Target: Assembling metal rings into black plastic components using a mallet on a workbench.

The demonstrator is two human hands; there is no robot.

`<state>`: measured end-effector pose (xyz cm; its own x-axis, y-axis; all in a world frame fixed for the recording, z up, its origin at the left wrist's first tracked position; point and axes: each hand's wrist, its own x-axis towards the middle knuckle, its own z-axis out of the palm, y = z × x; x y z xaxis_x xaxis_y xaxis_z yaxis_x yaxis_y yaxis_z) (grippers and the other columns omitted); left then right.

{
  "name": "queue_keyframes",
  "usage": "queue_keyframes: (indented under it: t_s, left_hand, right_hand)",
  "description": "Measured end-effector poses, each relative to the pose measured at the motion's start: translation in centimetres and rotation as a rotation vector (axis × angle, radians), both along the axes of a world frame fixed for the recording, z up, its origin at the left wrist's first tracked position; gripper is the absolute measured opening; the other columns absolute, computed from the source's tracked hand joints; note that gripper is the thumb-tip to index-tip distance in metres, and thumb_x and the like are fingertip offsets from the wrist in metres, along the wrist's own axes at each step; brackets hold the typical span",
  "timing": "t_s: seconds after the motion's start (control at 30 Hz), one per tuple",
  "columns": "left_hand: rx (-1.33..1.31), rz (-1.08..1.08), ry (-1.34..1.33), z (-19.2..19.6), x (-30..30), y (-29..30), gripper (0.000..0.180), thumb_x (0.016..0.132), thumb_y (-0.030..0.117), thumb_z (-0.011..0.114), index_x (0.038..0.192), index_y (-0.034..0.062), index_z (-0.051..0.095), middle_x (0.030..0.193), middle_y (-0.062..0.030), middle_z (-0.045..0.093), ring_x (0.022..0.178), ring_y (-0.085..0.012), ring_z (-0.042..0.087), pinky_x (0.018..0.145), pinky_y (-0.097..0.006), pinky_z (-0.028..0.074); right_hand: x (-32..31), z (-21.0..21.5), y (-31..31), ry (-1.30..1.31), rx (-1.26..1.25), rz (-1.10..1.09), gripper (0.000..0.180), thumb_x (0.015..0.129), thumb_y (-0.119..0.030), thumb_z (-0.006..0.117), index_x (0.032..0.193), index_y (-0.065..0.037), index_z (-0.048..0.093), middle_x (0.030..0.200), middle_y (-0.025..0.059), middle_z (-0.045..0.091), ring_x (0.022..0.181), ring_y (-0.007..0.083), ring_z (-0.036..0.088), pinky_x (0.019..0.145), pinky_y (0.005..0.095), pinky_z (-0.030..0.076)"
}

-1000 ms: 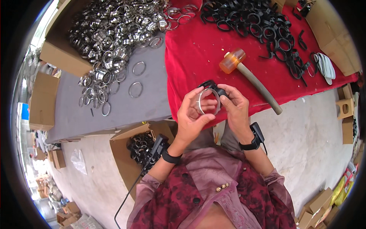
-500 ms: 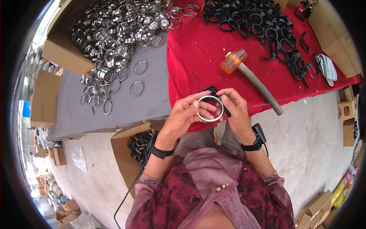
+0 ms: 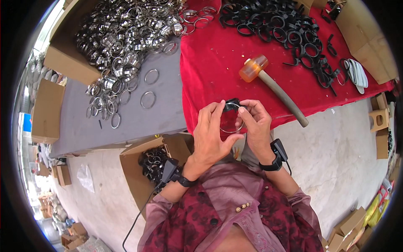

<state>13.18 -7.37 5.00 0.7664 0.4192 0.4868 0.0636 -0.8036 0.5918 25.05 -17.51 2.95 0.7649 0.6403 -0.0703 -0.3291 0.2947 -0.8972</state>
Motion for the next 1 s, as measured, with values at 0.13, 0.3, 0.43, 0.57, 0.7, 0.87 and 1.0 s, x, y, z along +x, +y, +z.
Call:
queue_keyframes:
  t_s: [0.13, 0.3, 0.43, 0.57, 0.7, 0.87, 1.0]
  left_hand:
    - [-0.012, -0.011, -0.041, -0.9, 0.3, 0.2, 0.091, 0.062, 0.025, 0.095, 0.139, -0.0018, 0.053, 0.128, -0.0219, 0.055, 0.112, -0.0359, 0.059, 0.091, -0.044, 0.053]
    - [-0.079, -0.097, -0.072, -1.7, 0.5, 1.0, 0.081, 0.065, 0.016, 0.093, 0.136, -0.0007, 0.056, 0.125, -0.0214, 0.058, 0.107, -0.0331, 0.064, 0.086, -0.041, 0.056]
    - [-0.19, -0.095, -0.052, -0.5, 0.3, 2.3, 0.075, 0.068, 0.016, 0.089, 0.135, -0.0005, 0.059, 0.119, -0.0188, 0.064, 0.101, -0.0288, 0.067, 0.086, -0.039, 0.056]
    - [-0.297, -0.092, -0.014, 0.4, -0.4, 4.8, 0.066, 0.07, 0.012, 0.083, 0.132, -0.0002, 0.061, 0.115, -0.0167, 0.066, 0.102, -0.0266, 0.068, 0.089, -0.034, 0.053]
    - [-0.211, -0.196, 0.026, 0.4, 0.0, 6.1, 0.065, 0.07, 0.012, 0.083, 0.131, -0.0006, 0.062, 0.118, -0.0169, 0.067, 0.103, -0.0266, 0.068, 0.089, -0.035, 0.054]
    - [-0.075, -0.306, 0.089, 1.7, 1.4, 5.3, 0.078, 0.07, 0.015, 0.083, 0.141, 0.0017, 0.053, 0.124, -0.0181, 0.065, 0.109, -0.0306, 0.066, 0.091, -0.038, 0.054]
    - [-0.041, -0.381, 0.167, 4.1, 2.3, 3.6, 0.093, 0.069, 0.015, 0.087, 0.147, -0.0037, 0.04, 0.114, -0.0226, 0.061, 0.104, -0.039, 0.06, 0.09, -0.045, 0.052]
  right_hand:
    - [-0.2, -1.1, -0.3, -0.045, 0.024, -0.003, 0.016, 0.099, -0.009, 0.065, 0.111, 0.0, 0.061, 0.084, 0.0023, 0.061, 0.07, 0.0085, 0.062, 0.062, 0.0237, 0.052]
    - [0.4, -2.0, -1.0, 0.014, 0.071, 0.051, 0.015, 0.101, -0.012, 0.063, 0.111, -0.002, 0.062, 0.085, 0.0019, 0.062, 0.071, 0.0086, 0.062, 0.065, 0.0234, 0.052]
    - [2.5, -2.7, -2.5, -0.074, -0.124, 0.122, 0.019, 0.099, -0.015, 0.066, 0.111, -0.001, 0.062, 0.084, 0.0042, 0.065, 0.075, 0.0098, 0.063, 0.068, 0.0265, 0.053]
    - [4.0, -1.4, -3.7, -0.842, -0.513, 0.087, 0.039, 0.09, -0.019, 0.073, 0.121, 0.003, 0.061, 0.097, 0.0202, 0.067, 0.089, 0.0316, 0.069, 0.079, 0.0403, 0.052]
    - [5.1, -1.8, -3.4, -0.966, -0.479, 0.201, 0.039, 0.088, -0.016, 0.073, 0.12, 0.002, 0.064, 0.102, 0.0223, 0.067, 0.094, 0.039, 0.066, 0.081, 0.0426, 0.051]
    - [6.2, -2.3, -3.4, -0.771, -0.367, 0.289, 0.034, 0.084, -0.009, 0.072, 0.115, 0.005, 0.067, 0.089, 0.013, 0.061, 0.084, 0.0241, 0.061, 0.078, 0.0355, 0.048]
    - [6.7, -1.9, -4.6, -0.684, -0.233, 0.32, 0.032, 0.086, -0.004, 0.071, 0.117, 0.004, 0.069, 0.09, 0.0058, 0.058, 0.086, 0.0157, 0.056, 0.08, 0.0301, 0.046]
